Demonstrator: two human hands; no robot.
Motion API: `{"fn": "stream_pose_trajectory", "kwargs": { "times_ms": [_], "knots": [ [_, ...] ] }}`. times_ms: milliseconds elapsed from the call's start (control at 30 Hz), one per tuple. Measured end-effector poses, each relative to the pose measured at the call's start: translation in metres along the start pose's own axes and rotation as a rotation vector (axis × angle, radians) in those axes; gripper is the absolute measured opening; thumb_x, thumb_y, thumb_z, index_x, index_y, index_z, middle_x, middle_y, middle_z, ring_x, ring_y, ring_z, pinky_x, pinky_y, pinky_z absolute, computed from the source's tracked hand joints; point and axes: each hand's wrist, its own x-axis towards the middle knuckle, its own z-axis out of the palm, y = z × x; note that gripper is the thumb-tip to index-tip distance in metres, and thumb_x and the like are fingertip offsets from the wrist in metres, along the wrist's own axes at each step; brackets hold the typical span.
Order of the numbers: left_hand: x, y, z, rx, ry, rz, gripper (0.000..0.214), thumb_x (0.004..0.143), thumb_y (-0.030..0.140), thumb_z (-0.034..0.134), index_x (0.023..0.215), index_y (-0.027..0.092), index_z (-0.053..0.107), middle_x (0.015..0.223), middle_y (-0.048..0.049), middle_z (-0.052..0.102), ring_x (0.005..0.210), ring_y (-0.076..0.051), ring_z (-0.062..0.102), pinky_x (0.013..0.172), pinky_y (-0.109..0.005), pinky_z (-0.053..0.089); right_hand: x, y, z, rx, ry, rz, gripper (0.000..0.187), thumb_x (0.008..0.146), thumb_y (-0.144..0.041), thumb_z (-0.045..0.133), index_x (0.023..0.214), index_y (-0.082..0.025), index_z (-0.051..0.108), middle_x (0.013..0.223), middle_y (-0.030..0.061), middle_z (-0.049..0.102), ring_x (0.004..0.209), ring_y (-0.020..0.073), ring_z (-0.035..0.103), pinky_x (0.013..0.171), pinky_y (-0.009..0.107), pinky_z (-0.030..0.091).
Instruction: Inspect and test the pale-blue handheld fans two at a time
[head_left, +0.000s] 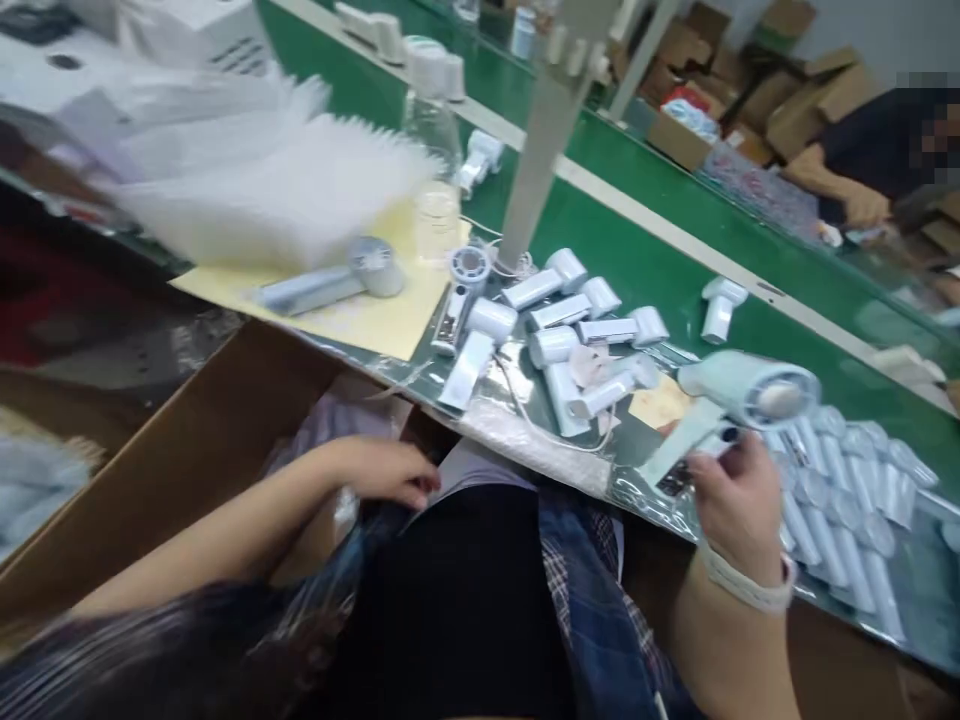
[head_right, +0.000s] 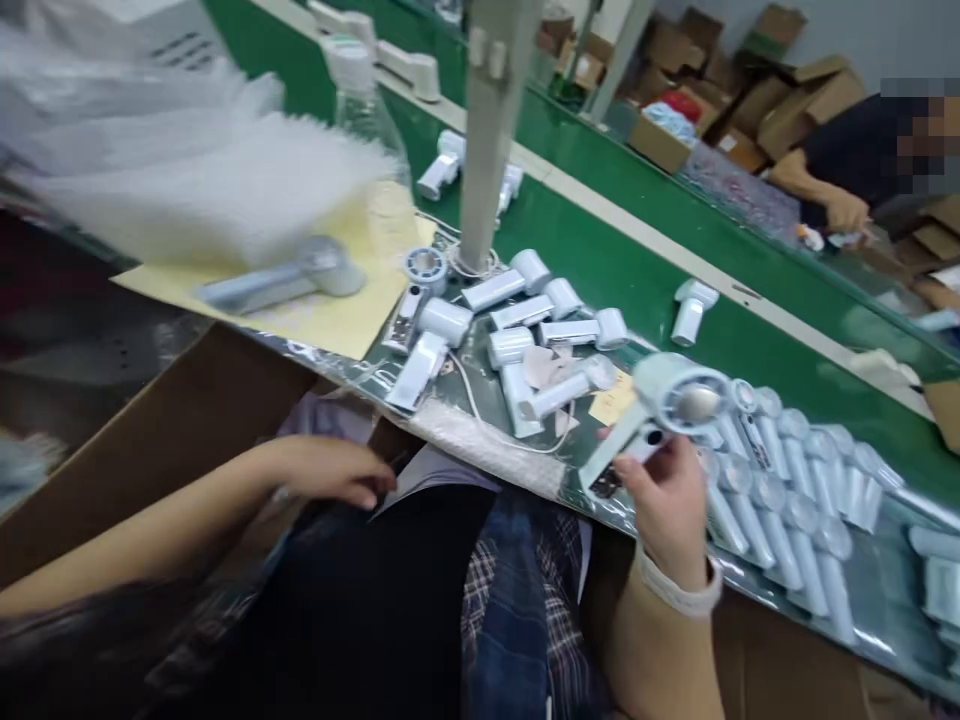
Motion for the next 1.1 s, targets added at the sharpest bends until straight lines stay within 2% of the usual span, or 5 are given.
{"fn": "stream_pose_trajectory", "kwargs": {
  "times_ms": [67,267,567,767,1100],
  "knots": [
    [-0.006,0.021,-0.003,-0.196,-0.027,0.199,0.03,0.102,0.033,0.066,0.127,0.027,0.082,0.119,-0.0082,0.085,0.106,-0.026,0.081,0.093,-0.031,0.063,-0.006,0.0,0.013,0.0,-0.148,0.029,0.064,0.07,-0.075,0.092,0.102,-0.024,0.072,0.085,0.0079,0.081,0.076,0.0296,0.077,0.07,0.043,0.063],
    [0.08,0.107,0.016,-0.79,0.737,0.477,0.062,0.087,0.063,0.084,0.128,0.018,0.076,0.131,-0.0161,0.079,0.117,-0.032,0.077,0.105,-0.041,0.062,-0.019,-0.023,0.045,-0.139,-0.429,-0.213,0.073,0.091,-0.084,0.065,0.127,-0.022,0.077,0.116,0.0142,0.08,0.081,0.0255,0.071,0.076,0.041,0.06],
    [0.143,0.144,-0.018,-1.217,0.752,0.492,0.061,0.083,0.063,0.088,0.119,0.02,0.064,0.1,-0.0034,0.075,0.086,-0.02,0.077,0.084,-0.037,0.066,0.047,0.032,0.04,-0.684,-0.19,0.131,0.029,0.1,-0.044,0.059,0.087,-0.02,0.067,0.095,0.0155,0.072,0.094,0.031,0.068,0.084,0.04,0.048],
    [0.163,0.148,-0.036,-1.121,0.688,0.401,0.072,0.06,0.051,0.106,0.11,0.015,0.069,0.092,-0.0033,0.074,0.084,-0.018,0.071,0.084,-0.032,0.057,0.05,0.04,0.045,-0.477,-0.243,0.219,0.032,0.085,-0.048,0.069,0.1,-0.019,0.07,0.091,0.0112,0.075,0.087,0.0299,0.068,0.082,0.04,0.049],
    [0.191,0.132,-0.006,-1.233,0.407,0.326,0.088,0.06,0.101,0.076,0.086,0.018,0.066,0.086,-0.0105,0.075,0.084,-0.025,0.072,0.078,-0.038,0.06,0.032,0.023,0.024,0.11,-0.247,0.142,0.057,0.1,-0.059,0.029,0.11,-0.021,0.07,0.086,0.0115,0.078,0.081,0.0303,0.075,0.073,0.045,0.061]
  ]
}}
